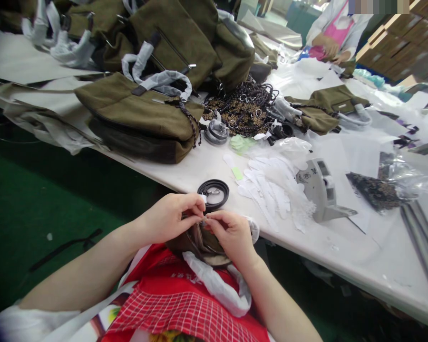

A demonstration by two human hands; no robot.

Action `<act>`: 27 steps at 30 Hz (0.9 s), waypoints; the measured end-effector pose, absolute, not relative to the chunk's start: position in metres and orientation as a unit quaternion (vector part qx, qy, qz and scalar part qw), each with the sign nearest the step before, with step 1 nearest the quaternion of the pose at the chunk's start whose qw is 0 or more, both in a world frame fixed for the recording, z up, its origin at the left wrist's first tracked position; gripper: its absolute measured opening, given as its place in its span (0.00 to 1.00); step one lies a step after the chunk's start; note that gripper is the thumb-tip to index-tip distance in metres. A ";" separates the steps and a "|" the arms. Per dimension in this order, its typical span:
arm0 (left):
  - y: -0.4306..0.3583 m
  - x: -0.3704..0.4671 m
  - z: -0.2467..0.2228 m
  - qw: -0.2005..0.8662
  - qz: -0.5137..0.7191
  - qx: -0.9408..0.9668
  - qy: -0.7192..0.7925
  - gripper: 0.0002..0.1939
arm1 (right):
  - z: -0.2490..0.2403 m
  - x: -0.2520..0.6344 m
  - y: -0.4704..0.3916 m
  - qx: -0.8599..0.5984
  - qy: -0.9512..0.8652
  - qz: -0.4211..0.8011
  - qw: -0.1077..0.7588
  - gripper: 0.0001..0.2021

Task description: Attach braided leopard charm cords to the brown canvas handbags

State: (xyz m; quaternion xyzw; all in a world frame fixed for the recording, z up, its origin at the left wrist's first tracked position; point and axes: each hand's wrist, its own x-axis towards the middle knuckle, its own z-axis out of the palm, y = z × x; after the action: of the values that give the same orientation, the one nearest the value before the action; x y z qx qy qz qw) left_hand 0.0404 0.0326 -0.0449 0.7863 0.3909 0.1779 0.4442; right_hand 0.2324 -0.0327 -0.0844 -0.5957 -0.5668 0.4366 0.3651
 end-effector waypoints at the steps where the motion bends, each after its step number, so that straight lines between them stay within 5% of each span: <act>1: 0.033 0.041 -0.044 0.441 0.174 0.790 0.389 0.05 | -0.085 0.232 -0.033 -0.594 -0.572 0.434 0.363 0.05; 9: 0.036 0.040 -0.044 0.440 0.143 0.807 0.367 0.05 | -0.077 0.232 -0.030 -0.569 -0.667 0.358 0.321 0.06; 23: 0.037 0.038 -0.053 0.610 0.217 0.680 0.346 0.03 | -0.067 0.232 -0.026 -0.540 -0.728 0.308 0.290 0.10; 27: 0.033 0.041 -0.053 0.576 0.238 0.688 0.371 0.01 | -0.067 0.227 -0.025 -0.560 -0.720 0.302 0.279 0.11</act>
State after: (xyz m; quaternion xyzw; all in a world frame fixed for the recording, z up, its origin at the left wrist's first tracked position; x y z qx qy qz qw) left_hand 0.0412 0.0326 -0.0531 0.6884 0.3711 0.2377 0.5761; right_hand 0.2274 -0.0249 -0.0668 -0.5597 -0.7197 0.3019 0.2787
